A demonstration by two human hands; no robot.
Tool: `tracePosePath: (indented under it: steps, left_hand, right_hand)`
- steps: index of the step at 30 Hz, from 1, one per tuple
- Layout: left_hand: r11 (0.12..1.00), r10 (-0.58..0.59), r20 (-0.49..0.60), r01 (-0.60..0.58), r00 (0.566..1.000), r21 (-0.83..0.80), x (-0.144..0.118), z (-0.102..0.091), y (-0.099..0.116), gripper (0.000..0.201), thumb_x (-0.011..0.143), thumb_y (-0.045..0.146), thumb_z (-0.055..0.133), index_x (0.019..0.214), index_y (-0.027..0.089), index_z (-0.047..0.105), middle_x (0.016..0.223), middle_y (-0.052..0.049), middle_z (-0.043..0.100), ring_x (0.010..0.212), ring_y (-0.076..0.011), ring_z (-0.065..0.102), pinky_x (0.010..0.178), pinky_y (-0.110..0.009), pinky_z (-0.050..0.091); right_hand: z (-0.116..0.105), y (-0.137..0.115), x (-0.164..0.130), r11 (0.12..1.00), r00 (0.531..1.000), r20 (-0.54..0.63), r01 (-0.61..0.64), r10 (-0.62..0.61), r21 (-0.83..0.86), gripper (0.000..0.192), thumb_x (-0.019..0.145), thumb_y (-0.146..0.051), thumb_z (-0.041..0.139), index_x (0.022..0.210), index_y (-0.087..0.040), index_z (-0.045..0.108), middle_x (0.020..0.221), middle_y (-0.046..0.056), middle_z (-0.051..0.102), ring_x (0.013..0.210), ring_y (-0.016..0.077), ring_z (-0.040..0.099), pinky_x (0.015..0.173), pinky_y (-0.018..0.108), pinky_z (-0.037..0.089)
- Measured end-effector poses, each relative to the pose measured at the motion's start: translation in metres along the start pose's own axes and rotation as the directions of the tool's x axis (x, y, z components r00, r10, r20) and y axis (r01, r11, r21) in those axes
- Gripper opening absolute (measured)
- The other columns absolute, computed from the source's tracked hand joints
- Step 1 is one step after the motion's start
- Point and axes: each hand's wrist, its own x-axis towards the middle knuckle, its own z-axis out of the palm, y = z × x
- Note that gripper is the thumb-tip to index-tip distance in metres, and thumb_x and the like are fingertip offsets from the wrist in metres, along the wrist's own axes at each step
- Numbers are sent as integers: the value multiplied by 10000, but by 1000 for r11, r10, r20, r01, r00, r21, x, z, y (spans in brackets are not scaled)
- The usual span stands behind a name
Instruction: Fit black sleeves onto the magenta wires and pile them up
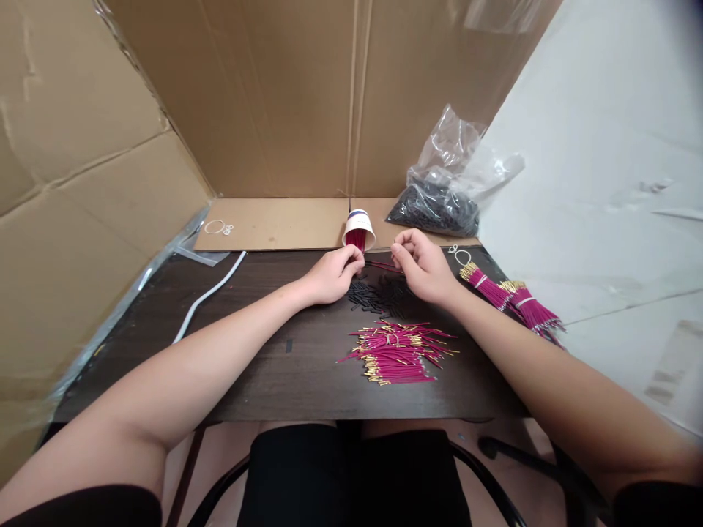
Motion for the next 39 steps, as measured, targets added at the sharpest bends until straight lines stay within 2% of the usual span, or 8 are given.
tracePosePath:
  steps: [5, 8, 15, 39]
  left_hand:
    - [1000, -4, -5, 4, 1000, -18, 1, 0, 0, 130, 1083, 231, 538, 961, 195, 566, 925, -57, 711, 850, -199, 616, 859, -374, 476]
    - [1000, -7, -6, 7, 1000, -22, 1, 0, 0, 137, 1083, 225, 537, 952, 195, 563, 920, -57, 706, 843, -198, 607, 850, -371, 468]
    - [999, -23, -11, 23, 1000, -35, 1, 1, 1, 131, 1083, 221, 540, 957, 193, 564, 913, -49, 699, 839, -197, 597, 851, -365, 454]
    - [999, -10, -20, 9, 1000, -43, 1, 3, -4, 121, 1090, 217, 545, 986, 184, 597, 917, -54, 718, 829, -190, 611, 842, -358, 464]
  right_hand:
    - [7, -1, 1, 967, 993, 31, -119, 115, 226, 474, 1062, -710, 591, 1099, -269, 422, 856, 22, 693, 628, 152, 573, 628, 360, 469]
    - [8, -2, 2, 955, 993, 30, -119, 115, 273, 476, 1056, -699, 611, 1103, -271, 408, 841, 13, 690, 624, 155, 611, 625, 365, 489]
    - [8, 2, 3, 934, 994, -33, -83, 101, 349, 497, 1016, -696, 708, 1082, -271, 460, 785, -9, 686, 581, 145, 604, 573, 342, 478]
    - [9, 2, 3, 925, 996, -41, -62, 83, 375, 513, 999, -708, 744, 1072, -272, 484, 775, -8, 687, 569, 144, 613, 553, 345, 473]
